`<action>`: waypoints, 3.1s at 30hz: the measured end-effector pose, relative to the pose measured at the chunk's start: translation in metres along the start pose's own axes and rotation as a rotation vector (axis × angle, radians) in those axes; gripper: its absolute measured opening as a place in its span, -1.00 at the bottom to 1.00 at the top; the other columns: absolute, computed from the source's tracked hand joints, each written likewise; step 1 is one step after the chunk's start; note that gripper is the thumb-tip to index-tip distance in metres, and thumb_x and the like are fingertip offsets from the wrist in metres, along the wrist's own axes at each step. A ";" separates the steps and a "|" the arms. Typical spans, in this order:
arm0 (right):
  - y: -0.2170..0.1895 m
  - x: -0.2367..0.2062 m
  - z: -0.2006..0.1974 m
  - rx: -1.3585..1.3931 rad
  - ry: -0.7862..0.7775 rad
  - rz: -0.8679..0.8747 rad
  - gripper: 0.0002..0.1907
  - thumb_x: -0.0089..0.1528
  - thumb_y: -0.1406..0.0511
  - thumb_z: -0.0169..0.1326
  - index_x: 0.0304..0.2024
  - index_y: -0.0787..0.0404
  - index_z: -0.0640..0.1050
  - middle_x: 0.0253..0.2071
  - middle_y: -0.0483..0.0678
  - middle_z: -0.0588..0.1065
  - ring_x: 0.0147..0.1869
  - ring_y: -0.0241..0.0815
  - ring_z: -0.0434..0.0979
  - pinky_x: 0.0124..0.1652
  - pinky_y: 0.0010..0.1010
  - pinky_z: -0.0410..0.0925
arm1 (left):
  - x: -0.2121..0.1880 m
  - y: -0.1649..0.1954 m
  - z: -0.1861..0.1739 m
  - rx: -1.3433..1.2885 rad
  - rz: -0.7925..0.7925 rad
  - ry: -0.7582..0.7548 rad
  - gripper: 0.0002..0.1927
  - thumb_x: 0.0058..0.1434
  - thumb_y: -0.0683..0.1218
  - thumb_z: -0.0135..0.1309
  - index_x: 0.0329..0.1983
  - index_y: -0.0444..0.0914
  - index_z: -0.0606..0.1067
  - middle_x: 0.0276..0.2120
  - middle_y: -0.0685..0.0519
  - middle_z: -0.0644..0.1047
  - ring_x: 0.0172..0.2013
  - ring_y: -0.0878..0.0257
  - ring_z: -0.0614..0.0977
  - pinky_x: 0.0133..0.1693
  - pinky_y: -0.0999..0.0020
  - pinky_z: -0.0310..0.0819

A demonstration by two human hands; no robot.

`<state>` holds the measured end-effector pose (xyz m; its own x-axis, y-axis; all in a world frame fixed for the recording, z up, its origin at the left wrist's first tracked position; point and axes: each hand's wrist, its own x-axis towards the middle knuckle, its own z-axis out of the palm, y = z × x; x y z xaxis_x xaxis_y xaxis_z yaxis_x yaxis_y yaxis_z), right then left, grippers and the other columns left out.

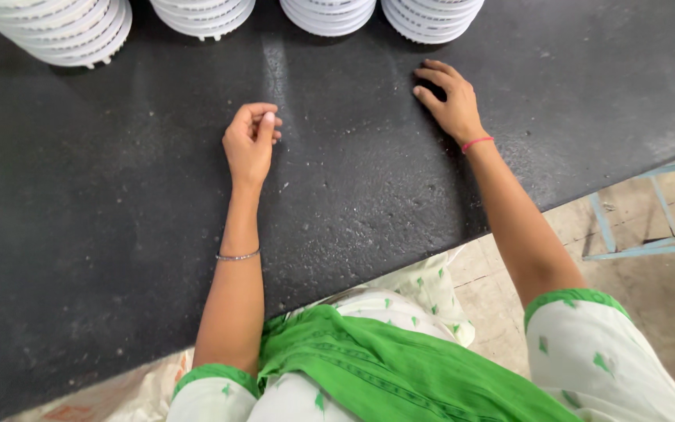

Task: The person inserts small black components into the center of white circular plastic parts, then stacks the parts and wraps them in plastic film. The person repeats this cycle multiple times on a dark workbench.

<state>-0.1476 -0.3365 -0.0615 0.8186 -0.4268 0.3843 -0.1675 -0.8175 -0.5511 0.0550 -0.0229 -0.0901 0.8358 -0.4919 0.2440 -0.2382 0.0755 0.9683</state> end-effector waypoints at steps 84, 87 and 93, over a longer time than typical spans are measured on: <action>-0.048 -0.087 -0.009 -0.248 -0.144 -0.033 -0.76 0.21 0.35 0.02 -0.10 0.19 0.61 -0.05 0.01 0.50 0.09 0.01 0.55 -0.06 -0.21 0.50 | -0.106 0.035 0.133 -1.101 -0.936 0.037 -0.54 0.52 0.00 -0.28 0.30 -0.41 0.34 0.23 -0.17 0.44 0.32 -0.05 0.44 0.28 0.05 0.23; -0.046 -0.075 -0.012 -0.199 -0.090 0.008 -0.78 0.22 0.35 0.05 -0.12 0.19 0.63 -0.11 0.05 0.51 0.03 0.05 0.57 -0.08 -0.16 0.49 | -0.107 0.038 0.132 -1.114 -0.939 0.052 -0.52 0.52 0.00 -0.26 0.32 -0.43 0.31 0.24 -0.20 0.43 0.32 -0.06 0.42 0.29 0.04 0.22; -0.081 -0.078 -0.030 0.201 -0.045 0.022 -0.80 0.18 0.35 0.12 -0.14 0.16 0.64 -0.13 0.01 0.57 -0.06 0.01 0.60 -0.09 -0.18 0.48 | -0.109 0.034 0.129 -1.189 -0.924 0.007 -0.52 0.51 -0.03 -0.24 0.33 -0.46 0.30 0.25 -0.26 0.43 0.31 -0.09 0.44 0.28 0.01 0.22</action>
<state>-0.2140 -0.2488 -0.0244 0.8403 -0.4226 0.3396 -0.0764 -0.7125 -0.6975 -0.1081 -0.0781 -0.0911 0.4664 -0.7544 -0.4619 0.8845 0.3911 0.2543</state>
